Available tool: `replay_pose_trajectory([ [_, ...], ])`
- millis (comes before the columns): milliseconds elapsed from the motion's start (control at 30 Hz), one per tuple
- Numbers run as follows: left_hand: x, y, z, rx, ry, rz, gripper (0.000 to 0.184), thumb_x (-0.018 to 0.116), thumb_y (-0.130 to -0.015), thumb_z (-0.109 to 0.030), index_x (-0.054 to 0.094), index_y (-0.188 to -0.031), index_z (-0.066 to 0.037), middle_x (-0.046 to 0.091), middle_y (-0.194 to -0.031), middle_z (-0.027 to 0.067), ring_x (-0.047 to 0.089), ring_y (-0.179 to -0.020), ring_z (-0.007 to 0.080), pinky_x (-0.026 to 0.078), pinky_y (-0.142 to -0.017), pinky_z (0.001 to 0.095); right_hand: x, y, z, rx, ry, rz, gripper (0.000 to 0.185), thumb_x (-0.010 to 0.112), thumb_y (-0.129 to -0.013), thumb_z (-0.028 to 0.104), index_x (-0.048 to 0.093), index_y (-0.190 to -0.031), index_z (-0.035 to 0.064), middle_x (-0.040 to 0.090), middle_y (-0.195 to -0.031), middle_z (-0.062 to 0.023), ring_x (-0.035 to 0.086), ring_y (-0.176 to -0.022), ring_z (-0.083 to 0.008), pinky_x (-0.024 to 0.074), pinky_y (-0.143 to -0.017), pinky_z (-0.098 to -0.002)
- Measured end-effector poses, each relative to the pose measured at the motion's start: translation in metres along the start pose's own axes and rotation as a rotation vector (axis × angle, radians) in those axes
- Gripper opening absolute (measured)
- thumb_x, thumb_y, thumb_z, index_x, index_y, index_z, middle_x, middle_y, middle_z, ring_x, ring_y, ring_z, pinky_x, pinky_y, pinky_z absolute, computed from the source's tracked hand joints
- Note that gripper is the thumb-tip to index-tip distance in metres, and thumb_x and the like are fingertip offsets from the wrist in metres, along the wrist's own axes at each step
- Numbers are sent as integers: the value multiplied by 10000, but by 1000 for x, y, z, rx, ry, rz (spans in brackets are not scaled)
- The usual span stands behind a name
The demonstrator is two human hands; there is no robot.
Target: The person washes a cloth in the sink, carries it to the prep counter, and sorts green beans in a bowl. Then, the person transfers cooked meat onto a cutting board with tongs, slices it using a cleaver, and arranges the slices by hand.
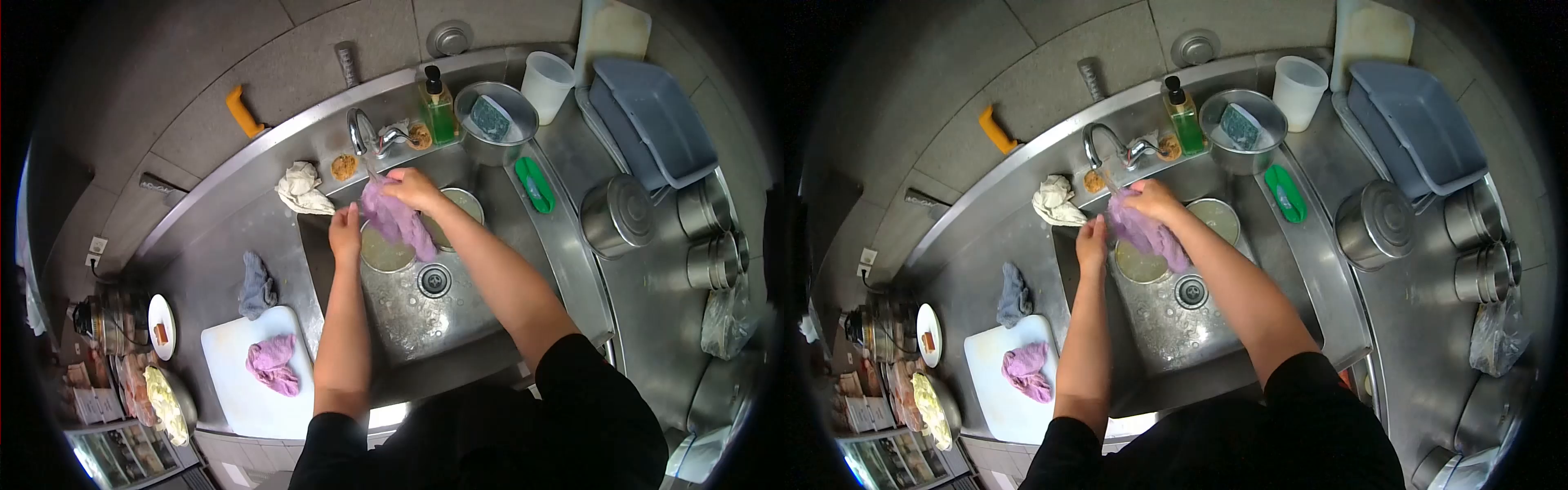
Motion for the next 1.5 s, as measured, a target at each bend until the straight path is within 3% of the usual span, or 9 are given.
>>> replay_pose_trajectory([
  [67, 24, 50, -32, -419, 211, -17, 483, 585, -988, -492, 609, -1148, -37, 664, -974, 94, 647, -796, 219, 522, -665, 343, 11, 0, 0, -112, -419, -179, 529, 742, -852, 406, 649, -1190, 9, 716, -1048, -155, 682, -943, -266, 521, -836, -357],
  [200, 89, 32, -21, -425, 1110, 344, 439, 514, -1018, -465, 575, -1219, -80, 658, -1118, 103, 666, -967, 259, 570, -807, 448, 36, 36, 29, -116, -446, -376, 507, 763, -832, 394, 649, -1114, -12, 710, -1011, -163, 674, -903, -235, 513, -815, -355],
  [367, 92, 16, -11, -270, 1028, 62, 457, 549, -1004, -475, 604, -1188, -60, 676, -1071, 123, 679, -902, 263, 569, -782, 430, 41, 36, 13, -84, -402, -518, 415, 723, -810, 383, 686, -1023, 28, 711, -935, -208, 686, -892, -386, 518, -796, -457],
  [567, 86, 31, -62, -203, 1098, -9, 400, 567, -1012, -403, 615, -1181, -44, 686, -1056, 108, 682, -898, 242, 566, -795, 409, 9, 36, 12, -97, 113, -804, 346, 720, -837, 357, 682, -981, 45, 666, -920, -152, 639, -814, -272, 504, -736, -366],
  [633, 83, 31, -67, -165, 1174, 66, 391, 573, -1011, -393, 617, -1181, -43, 688, -1049, 100, 679, -906, 231, 565, -801, 399, 33, 13, -21, 165, -754, -448, 362, 683, -896, 382, 672, -1018, 41, 667, -928, -93, 628, -834, -191, 498, -734, -331],
  [700, 86, 30, -66, -255, 1160, 237, 425, 576, -1005, -430, 618, -1179, -45, 684, -1049, 86, 667, -952, 210, 555, -833, 392, 42, 9, -30, 200, -915, -331, 368, 654, -935, 388, 659, -1030, 33, 661, -919, -50, 605, -818, -134, 490, -717, -306],
  [967, 60, 70, -85, -418, 675, -204, 647, 373, -1013, -634, 529, -1307, -80, 643, -1151, 77, 643, -1027, 215, 537, -886, 389, 16, 35, -16, 7, -466, -872, 327, 638, -921, 346, 656, -1012, 32, 715, -958, -164, 685, -889, -334, 515, -793, -409],
  [1067, 84, 42, -65, -190, 1038, 162, 483, 463, -1043, -487, 538, -1256, -60, 642, -1134, 82, 641, -1020, 231, 547, -867, 395, 27, 49, 6, -158, -514, -841, 313, 625, -935, 322, 648, -1052, 33, 701, -1010, -165, 671, -927, -320, 510, -832, -402],
  [1500, 76, 55, -71, -94, 991, -31, 175, 590, -958, -201, 625, -1007, -37, 649, -858, 59, 628, -755, 165, 526, -661, 309, 33, 46, -5, 88, -345, -753, 460, 686, -850, 424, 666, -1014, -5, 701, -951, -244, 674, -919, -410, 524, -823, -458],
])
Point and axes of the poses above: each hand's wrist, its own y-axis away from the middle knuckle, its own x-axis out of the palm, z = x × y, the point moved 6 cm from there along -y, towards the middle knuckle
